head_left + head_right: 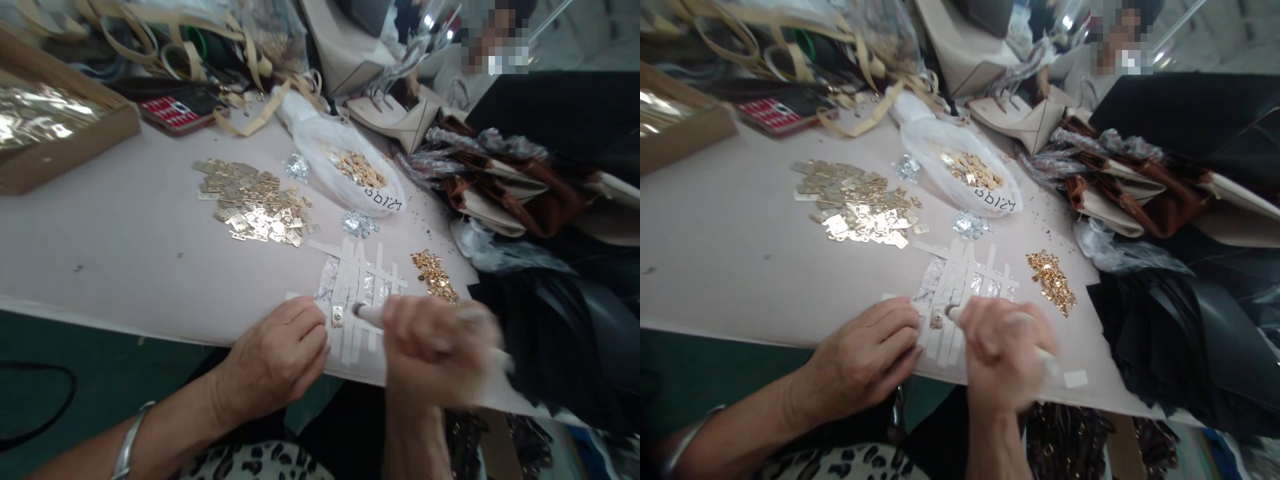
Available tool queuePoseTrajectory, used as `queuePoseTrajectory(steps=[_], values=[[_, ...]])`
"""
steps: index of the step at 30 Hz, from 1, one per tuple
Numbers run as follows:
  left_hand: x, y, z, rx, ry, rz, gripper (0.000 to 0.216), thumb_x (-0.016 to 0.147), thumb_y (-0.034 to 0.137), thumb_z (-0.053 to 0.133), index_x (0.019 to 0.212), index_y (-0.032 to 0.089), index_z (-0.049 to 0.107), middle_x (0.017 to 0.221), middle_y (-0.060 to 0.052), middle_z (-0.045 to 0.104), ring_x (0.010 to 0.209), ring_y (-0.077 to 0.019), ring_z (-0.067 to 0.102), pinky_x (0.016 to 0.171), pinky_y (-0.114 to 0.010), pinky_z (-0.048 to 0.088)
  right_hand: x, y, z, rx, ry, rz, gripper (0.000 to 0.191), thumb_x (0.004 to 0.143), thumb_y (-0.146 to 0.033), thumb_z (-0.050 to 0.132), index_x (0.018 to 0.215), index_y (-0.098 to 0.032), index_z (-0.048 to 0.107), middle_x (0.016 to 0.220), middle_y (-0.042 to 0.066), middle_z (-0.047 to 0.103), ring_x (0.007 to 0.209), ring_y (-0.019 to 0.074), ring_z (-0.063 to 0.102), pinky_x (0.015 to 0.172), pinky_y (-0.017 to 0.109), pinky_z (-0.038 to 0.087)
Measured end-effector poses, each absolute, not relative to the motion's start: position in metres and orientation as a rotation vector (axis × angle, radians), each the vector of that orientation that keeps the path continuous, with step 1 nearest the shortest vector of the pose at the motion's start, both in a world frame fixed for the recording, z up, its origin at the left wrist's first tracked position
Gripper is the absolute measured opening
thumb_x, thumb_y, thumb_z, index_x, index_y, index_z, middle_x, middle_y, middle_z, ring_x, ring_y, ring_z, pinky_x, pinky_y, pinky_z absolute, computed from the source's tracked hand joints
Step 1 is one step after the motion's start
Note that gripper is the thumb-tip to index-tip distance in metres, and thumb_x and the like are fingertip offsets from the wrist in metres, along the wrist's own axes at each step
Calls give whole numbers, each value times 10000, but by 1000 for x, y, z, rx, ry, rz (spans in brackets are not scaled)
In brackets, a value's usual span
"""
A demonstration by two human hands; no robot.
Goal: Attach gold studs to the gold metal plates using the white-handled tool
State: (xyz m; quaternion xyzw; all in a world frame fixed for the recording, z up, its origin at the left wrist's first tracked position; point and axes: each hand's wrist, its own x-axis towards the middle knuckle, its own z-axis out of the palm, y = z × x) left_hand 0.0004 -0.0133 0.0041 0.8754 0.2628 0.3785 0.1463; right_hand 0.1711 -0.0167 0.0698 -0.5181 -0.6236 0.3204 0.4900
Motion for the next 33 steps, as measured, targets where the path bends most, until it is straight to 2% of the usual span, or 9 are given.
queuePoseTrajectory(steps=[3, 7, 11, 13, 20, 23, 26, 30, 33], values=[[2, -13, 4, 2550, 763, 1078, 145, 922, 98, 519, 814, 145, 603, 876, -86, 619, 962, -240, 601, 931, -430, 573, 175, -19, 77, -1406, -1618, 725, 175, 863, -371, 659, 801, -207, 672, 611, -13, 612, 592, 146, 593, 578, 282, 489], [1, -13, 2, 2561, 751, 1051, 138, 925, 92, 513, 855, 138, 623, 909, -92, 629, 1002, -248, 603, 950, -439, 560, 185, -22, 78, -1621, -1742, 656, 190, 867, -342, 648, 973, -204, 725, 738, 17, 705, 730, 171, 661, 694, 290, 514], [-1, -16, -1, 2542, 773, 1107, 139, 927, 87, 515, 877, 143, 632, 945, -93, 644, 1026, -252, 607, 982, -435, 546, 192, -28, 69, -1854, -1976, 656, 272, 884, -263, 640, 1147, -231, 704, 1014, 63, 752, 953, 213, 688, 885, 344, 499], [-1, -18, -3, 2517, 793, 1160, 156, 927, 73, 507, 909, 148, 642, 953, -84, 651, 1017, -242, 611, 993, -421, 539, 193, -31, 64, -1906, -2086, 684, 258, 871, -216, 647, 1121, -243, 705, 1079, 63, 744, 1012, 223, 679, 914, 349, 482], [-1, -16, -15, 2485, 781, 1263, 224, 925, 45, 469, 933, 173, 653, 994, -68, 670, 1038, -216, 621, 1035, -353, 515, 197, 21, 88, -1976, -1951, 786, 61, 783, -183, 666, 776, -223, 711, 680, -26, 714, 660, 152, 656, 600, 228, 426], [-2, -13, -18, 2498, 775, 1276, 250, 911, 22, 466, 970, 168, 659, 1056, -78, 684, 1080, -224, 619, 1069, -366, 497, 206, 69, 121, -1992, -1745, 373, 144, 855, -292, 639, 929, -227, 744, 757, 10, 750, 658, 166, 656, 645, 268, 457], [-3, -15, -15, 2476, 779, 1256, 247, 906, 20, 468, 963, 168, 658, 1047, -80, 685, 1073, -228, 621, 1050, -365, 513, 217, 95, 138, -1938, -1706, 103, 443, 833, -342, 688, 1263, -237, 668, 965, 65, 781, 789, 205, 699, 743, 318, 490], [-7, -14, 0, 2398, 802, 1185, 233, 911, 47, 459, 948, 177, 649, 1045, -79, 681, 1016, -216, 631, 955, -340, 564, 231, 75, 112, -2044, -1793, 97, 348, 910, -446, 603, 1166, -236, 711, 800, 44, 760, 672, 204, 680, 697, 324, 487], [-14, 2, 12, 2460, 881, 1138, 243, 928, 68, 445, 987, 171, 657, 1070, -94, 688, 1004, -225, 640, 911, -360, 585, 241, 40, 72, -2092, -1930, 53, 354, 948, -477, 565, 1151, -218, 695, 987, 81, 761, 691, 196, 681, 736, 337, 498]])
